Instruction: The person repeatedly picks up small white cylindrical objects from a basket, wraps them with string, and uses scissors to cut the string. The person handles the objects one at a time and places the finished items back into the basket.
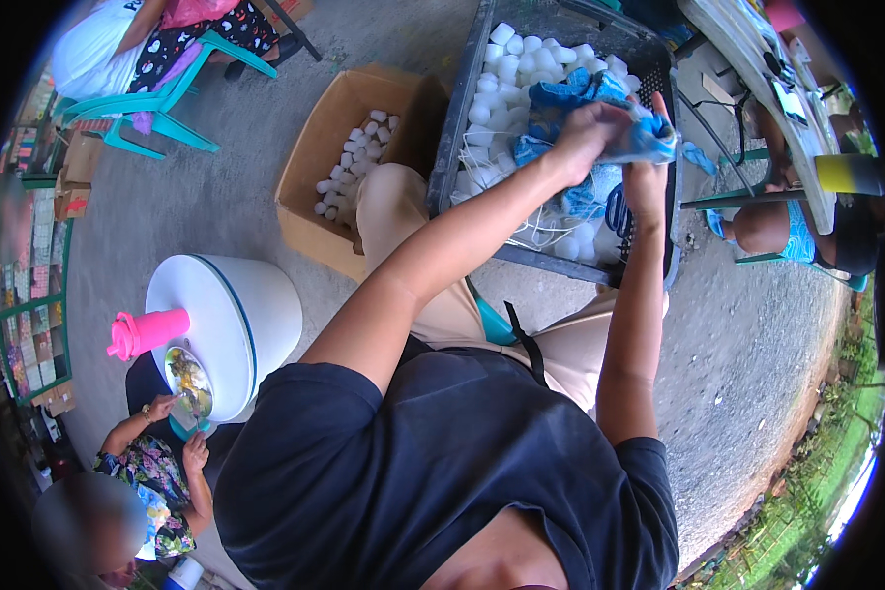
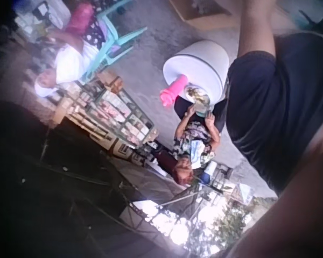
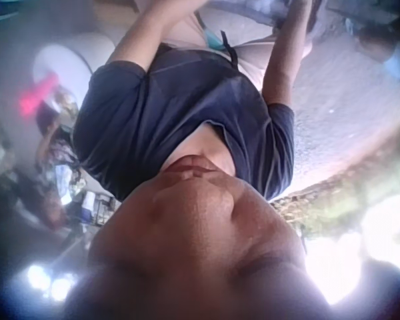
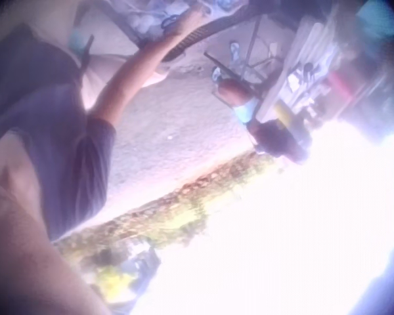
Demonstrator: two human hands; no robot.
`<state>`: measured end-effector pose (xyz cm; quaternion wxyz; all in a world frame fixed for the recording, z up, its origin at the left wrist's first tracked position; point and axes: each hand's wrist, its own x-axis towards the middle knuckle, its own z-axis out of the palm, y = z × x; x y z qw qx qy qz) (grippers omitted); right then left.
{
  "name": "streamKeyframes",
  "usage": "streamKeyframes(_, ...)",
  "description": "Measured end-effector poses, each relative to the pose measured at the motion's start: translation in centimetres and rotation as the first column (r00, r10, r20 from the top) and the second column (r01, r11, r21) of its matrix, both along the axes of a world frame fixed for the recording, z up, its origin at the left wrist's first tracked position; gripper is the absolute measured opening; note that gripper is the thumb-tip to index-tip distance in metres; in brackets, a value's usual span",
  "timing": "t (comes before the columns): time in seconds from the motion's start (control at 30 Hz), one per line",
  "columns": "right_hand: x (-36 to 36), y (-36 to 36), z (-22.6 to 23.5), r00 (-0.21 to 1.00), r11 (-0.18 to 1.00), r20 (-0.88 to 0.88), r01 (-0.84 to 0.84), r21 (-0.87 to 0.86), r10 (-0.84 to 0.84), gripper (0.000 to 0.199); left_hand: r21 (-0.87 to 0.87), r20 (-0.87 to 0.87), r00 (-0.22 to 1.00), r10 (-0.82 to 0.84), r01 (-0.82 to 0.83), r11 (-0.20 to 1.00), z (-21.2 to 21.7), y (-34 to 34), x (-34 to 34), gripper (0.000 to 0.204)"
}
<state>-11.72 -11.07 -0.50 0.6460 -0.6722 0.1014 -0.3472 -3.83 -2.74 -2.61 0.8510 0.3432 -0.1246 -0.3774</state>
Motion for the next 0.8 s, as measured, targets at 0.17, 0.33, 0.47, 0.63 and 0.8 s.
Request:
streamKeyframes(0.17,-0.5,-1.9,-0.5,0.979,0.975,-0.005,0.205,-0.087,-0.206,0.032,0.096,0.962,0.245,0.121,-0.718,0.689,0.8,0.0,-1.4,0.022)
streamKeyframes(0.33,0.2,-1.1,-0.3,0.952,0.942,-0.04,0.293,-0.166,-0.303,0.021,0.045,0.746,0.632,0.213,-0.366,0.929,0.8,-0.1,-0.6,0.034)
streamKeyframes(0.47,0.1,-2.3,-1.7,0.964,0.955,-0.008,0.264,-0.132,-0.267,0.016,0.206,0.668,0.743,-0.051,-0.119,0.971,1.8,0.7,-0.2,0.037)
streamKeyframes(0.63,0.0,-1.6,0.1,0.998,0.736,-0.059,0.038,0.676,0.003,0.025,-0.111,0.608,0.794,0.018,0.063,0.992,2.9,0.7,0.4,0.058)
streamKeyframes(0.8,0.2,-1.4,-0.9,0.963,0.604,0.083,-0.226,0.764,0.255,0.031,-0.077,0.874,0.479,0.084,-0.035,0.996,3.4,0.7,0.7,0.056)
